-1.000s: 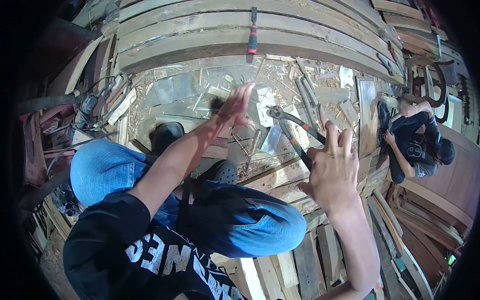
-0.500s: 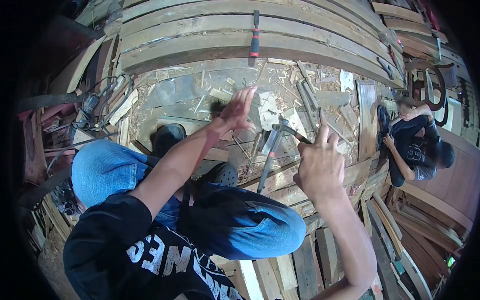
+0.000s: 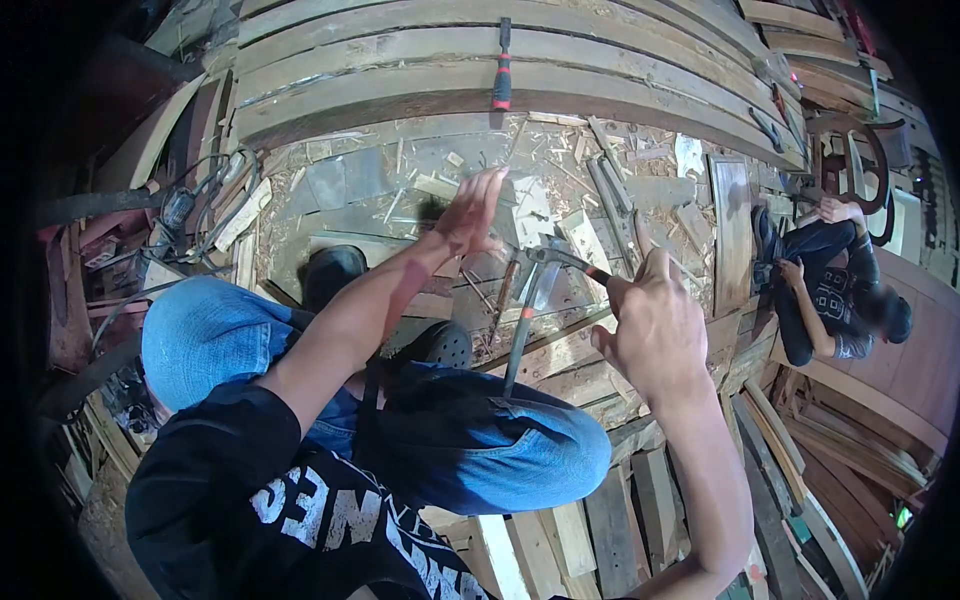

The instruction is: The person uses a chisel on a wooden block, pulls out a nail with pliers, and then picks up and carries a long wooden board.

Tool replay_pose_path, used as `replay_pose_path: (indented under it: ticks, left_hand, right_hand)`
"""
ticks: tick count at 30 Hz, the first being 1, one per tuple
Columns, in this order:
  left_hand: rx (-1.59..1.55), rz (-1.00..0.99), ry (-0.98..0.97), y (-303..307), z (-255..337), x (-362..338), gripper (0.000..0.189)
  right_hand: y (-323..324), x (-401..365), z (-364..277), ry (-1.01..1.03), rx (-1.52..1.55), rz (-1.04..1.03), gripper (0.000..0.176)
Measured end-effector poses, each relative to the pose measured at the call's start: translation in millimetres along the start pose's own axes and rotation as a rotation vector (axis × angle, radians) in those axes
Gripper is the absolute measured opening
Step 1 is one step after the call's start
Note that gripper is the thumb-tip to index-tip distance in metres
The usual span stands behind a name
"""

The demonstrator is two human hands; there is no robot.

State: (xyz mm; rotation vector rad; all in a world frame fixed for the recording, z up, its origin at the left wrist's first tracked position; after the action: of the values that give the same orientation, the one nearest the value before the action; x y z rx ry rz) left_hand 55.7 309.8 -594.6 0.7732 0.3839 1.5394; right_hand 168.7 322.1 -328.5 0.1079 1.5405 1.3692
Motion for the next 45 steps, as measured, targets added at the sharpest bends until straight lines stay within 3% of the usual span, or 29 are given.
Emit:
replay_pose_path:
  ticks: [1, 2, 3, 11, 15, 17, 28, 33, 45]
  left_hand:
    - [-0.006, 0.009, -0.004, 1, 0, 0, 0.115]
    - [0.006, 0.051, -0.045, 4, 3, -2, 0.114]
    - [0.009, 0.05, -0.045, 4, 3, -2, 0.114]
    - [0.131, -0.007, 0.024, 5, 7, -5, 0.114]
    - [0.128, -0.029, 0.043, 6, 8, -5, 0.114]
    - [0.126, -0.033, 0.048, 6, 9, -6, 0.114]
    - [0.119, -0.046, 0.107, 1, 3, -4, 0.116]
    - [0.149, 0.043, 0.009, -1, 4, -8, 0.118]
    - [0.078, 0.111, -0.16, -10, 13, -17, 0.106]
  right_hand:
    - [3, 2, -3, 0.028, -0.019, 0.024, 0.03]
    - [1, 6, -2, -0.023, -0.11, -0.13, 0.03]
    - [2, 8, -2, -0.022, -0.108, -0.128, 0.03]
    - [26, 12, 5, 0.041, -0.143, 0.054, 0.02]
    - [22, 23, 5, 0.117, -0.205, -0.017, 0.018]
    - [10, 29, 7, 0.064, -0.194, -0.167, 0.018]
    - [-6, 9, 7, 0.094, -0.114, -0.016, 0.01]
    - [-7, -5, 19, 0.027, 0.111, 0.066, 0.015]
    - [-5, -10, 3, 0.061, 0.071, 0.026, 0.016]
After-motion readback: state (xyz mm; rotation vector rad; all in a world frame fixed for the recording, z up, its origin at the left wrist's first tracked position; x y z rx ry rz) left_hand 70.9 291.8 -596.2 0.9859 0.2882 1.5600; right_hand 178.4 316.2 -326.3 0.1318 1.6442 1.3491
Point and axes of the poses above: each hand's wrist, its own x-axis towards the middle knuckle, its own y-axis out of the back of the hand, z = x × y, the point moved 7 cm from there along x, towards the middle knuckle, and after that the axes turned 7 degrees about -z, right-handed, at the moved point
